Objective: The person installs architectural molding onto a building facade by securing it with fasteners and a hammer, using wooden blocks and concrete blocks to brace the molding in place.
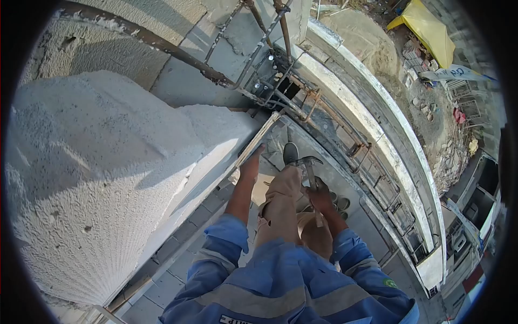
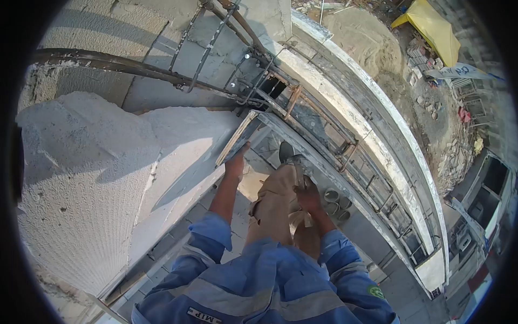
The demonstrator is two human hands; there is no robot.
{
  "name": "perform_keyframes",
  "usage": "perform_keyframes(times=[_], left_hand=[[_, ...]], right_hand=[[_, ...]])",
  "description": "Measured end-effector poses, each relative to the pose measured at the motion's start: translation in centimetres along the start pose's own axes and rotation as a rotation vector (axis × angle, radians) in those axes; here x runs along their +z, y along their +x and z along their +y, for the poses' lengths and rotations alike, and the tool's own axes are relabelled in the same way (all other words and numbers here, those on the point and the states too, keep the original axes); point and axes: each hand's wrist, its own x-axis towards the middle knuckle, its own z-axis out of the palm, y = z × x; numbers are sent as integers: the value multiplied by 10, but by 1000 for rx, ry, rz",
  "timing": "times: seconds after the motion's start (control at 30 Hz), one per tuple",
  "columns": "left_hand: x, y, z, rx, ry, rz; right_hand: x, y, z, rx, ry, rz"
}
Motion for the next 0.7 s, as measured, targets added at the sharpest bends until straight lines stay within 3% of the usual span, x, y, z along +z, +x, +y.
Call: perform_keyframes(times=[0.07, 0.1, 0.17, 0.2, 0.23, 0.3, 0.37, 0.43, 0.47, 0.53, 0.6, 0.7], left_hand=[[26, -2, -3, 54, -117, 59], [-15, -12, 5, 77, -80, 109], [2, 2, -33, 114, -131, 229], [8, 0, -47, 93, -236, 150], [14, -11, -44, 99, -249, 144], [31, -35, -28, 104, -605, 140], [38, -45, -10, 151, -750, 69], [45, -50, 10, 86, -872, 189], [49, -49, 18, 45, -831, 304], [49, -46, 22, 68, -799, 306], [45, -31, 13, 61, -744, 378], [36, -24, 12, 105, -567, 297]], right_hand=[[-18, -5, 2, -94, -188, 93], [16, -17, -23, -129, -149, 51], [-9, -50, -48, -239, -292, 94], [-20, -67, -64, -303, -293, 79], [-28, -81, -82, -309, -304, 87], [-45, -107, -115, -142, -367, -67], [-60, -124, -138, -216, -490, -32], [-75, -138, -166, -436, -540, -39], [-81, -143, -184, -447, -561, -40], [-90, -147, -225, -674, -658, 87], [-94, -143, -262, -769, -742, 161], [-97, -133, -311, -981, -835, 280]])
